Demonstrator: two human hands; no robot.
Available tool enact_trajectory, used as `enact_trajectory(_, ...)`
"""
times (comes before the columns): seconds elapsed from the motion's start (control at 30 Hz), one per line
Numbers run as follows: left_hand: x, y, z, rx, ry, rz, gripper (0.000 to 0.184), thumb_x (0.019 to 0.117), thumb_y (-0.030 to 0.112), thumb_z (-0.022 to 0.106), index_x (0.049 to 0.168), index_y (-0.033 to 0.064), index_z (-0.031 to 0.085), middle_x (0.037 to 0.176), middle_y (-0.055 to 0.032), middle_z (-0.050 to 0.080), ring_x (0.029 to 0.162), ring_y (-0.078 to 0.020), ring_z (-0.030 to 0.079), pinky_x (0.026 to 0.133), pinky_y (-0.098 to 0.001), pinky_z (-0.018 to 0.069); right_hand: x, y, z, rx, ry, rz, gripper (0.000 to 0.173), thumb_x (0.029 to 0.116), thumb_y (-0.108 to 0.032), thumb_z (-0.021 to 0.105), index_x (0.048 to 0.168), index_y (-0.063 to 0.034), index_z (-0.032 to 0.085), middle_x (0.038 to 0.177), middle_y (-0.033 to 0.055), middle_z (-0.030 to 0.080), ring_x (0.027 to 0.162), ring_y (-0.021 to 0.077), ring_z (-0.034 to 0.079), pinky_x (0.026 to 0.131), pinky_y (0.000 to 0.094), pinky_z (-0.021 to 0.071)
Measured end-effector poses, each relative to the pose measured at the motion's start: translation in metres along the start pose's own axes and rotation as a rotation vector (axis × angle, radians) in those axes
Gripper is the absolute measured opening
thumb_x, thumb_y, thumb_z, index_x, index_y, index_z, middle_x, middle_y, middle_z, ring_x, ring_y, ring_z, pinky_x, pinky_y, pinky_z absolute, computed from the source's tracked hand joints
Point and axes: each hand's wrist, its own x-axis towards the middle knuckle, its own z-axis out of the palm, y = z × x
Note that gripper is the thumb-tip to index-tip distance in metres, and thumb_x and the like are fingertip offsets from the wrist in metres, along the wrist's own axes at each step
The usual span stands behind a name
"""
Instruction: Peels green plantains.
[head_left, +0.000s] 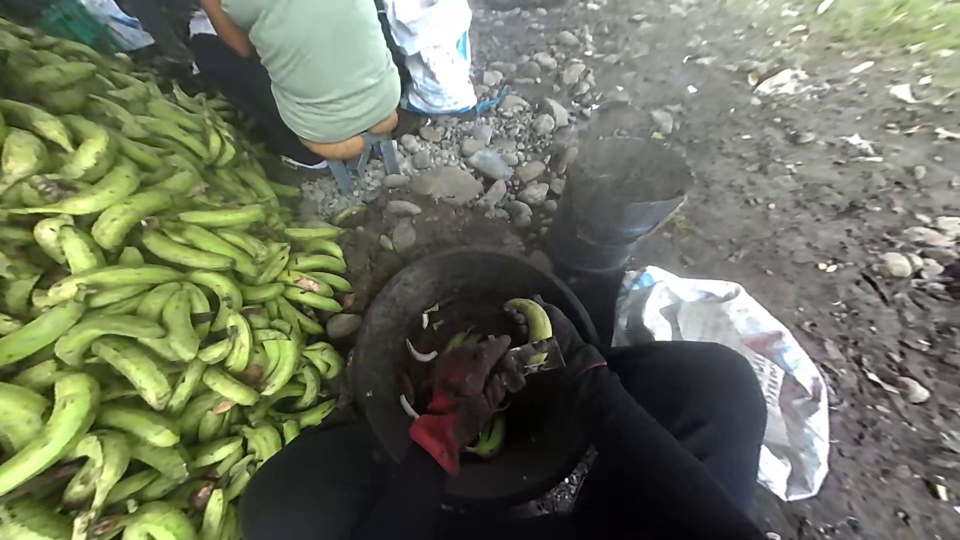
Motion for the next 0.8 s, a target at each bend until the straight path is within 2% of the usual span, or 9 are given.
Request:
enact_trajectory(0.17, 0.0, 0.002, -0.005, 0.019, -0.017, -0.019, 0.043, 0.0975, 0.042, 0.061, 0.137, 0.0243, 0.067, 0.117, -0.014, 0.072, 0.108, -0.0324, 0.069, 0.095, -0.0545, 0.0539, -0.004, -0.002, 0.006, 0.023, -0.096, 0.076, 0.048, 0.1103, -0.028, 0.022, 0.089, -0.003, 0.057, 0.064, 0.0036, 0.058, 0.05, 0.0078, 0.059, 0.048, 0.019, 0.0539)
enact_trajectory(0.3, 0.001, 0.0, -0.007, 0.031, -0.027, -0.027, 0.043, 0.0992, 0.044, 0.058, 0.138, 0.0272, 0.066, 0.12, -0.0132, 0.071, 0.111, -0.0326, 0.067, 0.096, -0.0554, 0.0532, -0.005, 0.005, 0.015, -0.082, -0.013, 0.07, 0.054, 0.1108, -0.034, 0.018, 0.087, -0.0054, 0.058, 0.063, 0.0021, 0.058, 0.05, 0.0072, 0.058, 0.047, 0.0197, 0.0528)
enact_trajectory(0.37, 0.002, 0.0, -0.008, 0.026, -0.032, -0.034, 0.042, 0.0993, 0.042, 0.058, 0.138, 0.0278, 0.065, 0.12, -0.0123, 0.071, 0.111, -0.032, 0.067, 0.096, -0.0552, 0.0529, -0.005, 0.009, 0.015, -0.259, 0.03, -0.036, 0.048, 0.1112, -0.025, 0.021, 0.088, -0.0054, 0.059, 0.064, 0.0008, 0.06, 0.053, 0.0047, 0.059, 0.05, 0.0179, 0.0526)
enact_trajectory(0.43, 0.003, 0.002, -0.009, 0.001, -0.001, -0.041, 0.041, 0.0991, 0.038, 0.06, 0.137, 0.0264, 0.066, 0.119, -0.0126, 0.071, 0.111, -0.0314, 0.068, 0.097, -0.0542, 0.0533, -0.012, 0.017, 0.011, -0.757, 0.058, -0.305, 0.021, 0.1052, -0.009, 0.044, 0.104, -0.0021, 0.064, 0.081, -0.0006, 0.065, 0.071, 0.0006, 0.062, 0.068, 0.0155, 0.054)
enact_trajectory(0.47, 0.005, 0.002, -0.009, -0.01, 0.015, -0.041, 0.04, 0.0995, 0.039, 0.06, 0.137, 0.0272, 0.066, 0.119, -0.0123, 0.071, 0.11, -0.0304, 0.067, 0.096, -0.0531, 0.0539, -0.016, 0.021, 0.008, -0.962, 0.056, -0.429, 0.021, 0.0973, -0.012, 0.057, 0.111, 0.0013, 0.066, 0.089, 0.0014, 0.069, 0.079, 0.0017, 0.064, 0.076, 0.0184, 0.0552)
enact_trajectory(0.5, 0.007, 0.001, -0.009, -0.002, 0.025, -0.029, 0.04, 0.0994, 0.04, 0.059, 0.136, 0.0279, 0.067, 0.118, -0.0121, 0.071, 0.109, -0.0298, 0.068, 0.094, -0.0526, 0.0547, -0.017, 0.025, 0.007, -0.969, 0.047, -0.474, 0.023, 0.096, -0.015, 0.06, 0.111, 0.0019, 0.065, 0.089, 0.0024, 0.068, 0.08, 0.0034, 0.064, 0.076, 0.0208, 0.0565)
enact_trajectory(0.6, 0.008, 0.003, -0.012, 0.04, 0.038, 0.051, 0.042, 0.0992, 0.045, 0.058, 0.135, 0.0272, 0.068, 0.114, -0.0139, 0.072, 0.104, -0.0314, 0.069, 0.09, -0.0541, 0.0552, -0.018, 0.02, 0.014, -0.581, 0.012, -0.331, 0.026, 0.1081, -0.016, 0.04, 0.104, -0.0034, 0.062, 0.078, 0.0002, 0.063, 0.068, 0.0034, 0.062, 0.065, 0.0184, 0.0553)
enact_trajectory(0.7, 0.008, 0.002, -0.016, 0.087, 0.056, 0.118, 0.042, 0.0973, 0.044, 0.06, 0.135, 0.0276, 0.068, 0.112, -0.0135, 0.072, 0.101, -0.0308, 0.069, 0.09, -0.0543, 0.0536, -0.016, -0.004, 0.023, -0.153, -0.039, -0.062, 0.06, 0.1107, -0.043, 0.017, 0.102, -0.0038, 0.061, 0.071, 0.0052, 0.062, 0.057, 0.0112, 0.062, 0.054, 0.0245, 0.0569)
enact_trajectory(0.8, 0.01, 0.0, -0.016, 0.121, 0.034, 0.107, 0.043, 0.0971, 0.042, 0.06, 0.137, 0.0269, 0.067, 0.114, -0.0143, 0.072, 0.102, -0.0331, 0.069, 0.091, -0.0563, 0.0526, -0.013, -0.015, 0.032, -0.232, 0.105, -0.035, 0.065, 0.1094, -0.052, 0.016, 0.104, -0.0043, 0.06, 0.066, 0.0053, 0.058, 0.05, 0.0123, 0.058, 0.047, 0.0256, 0.0538)
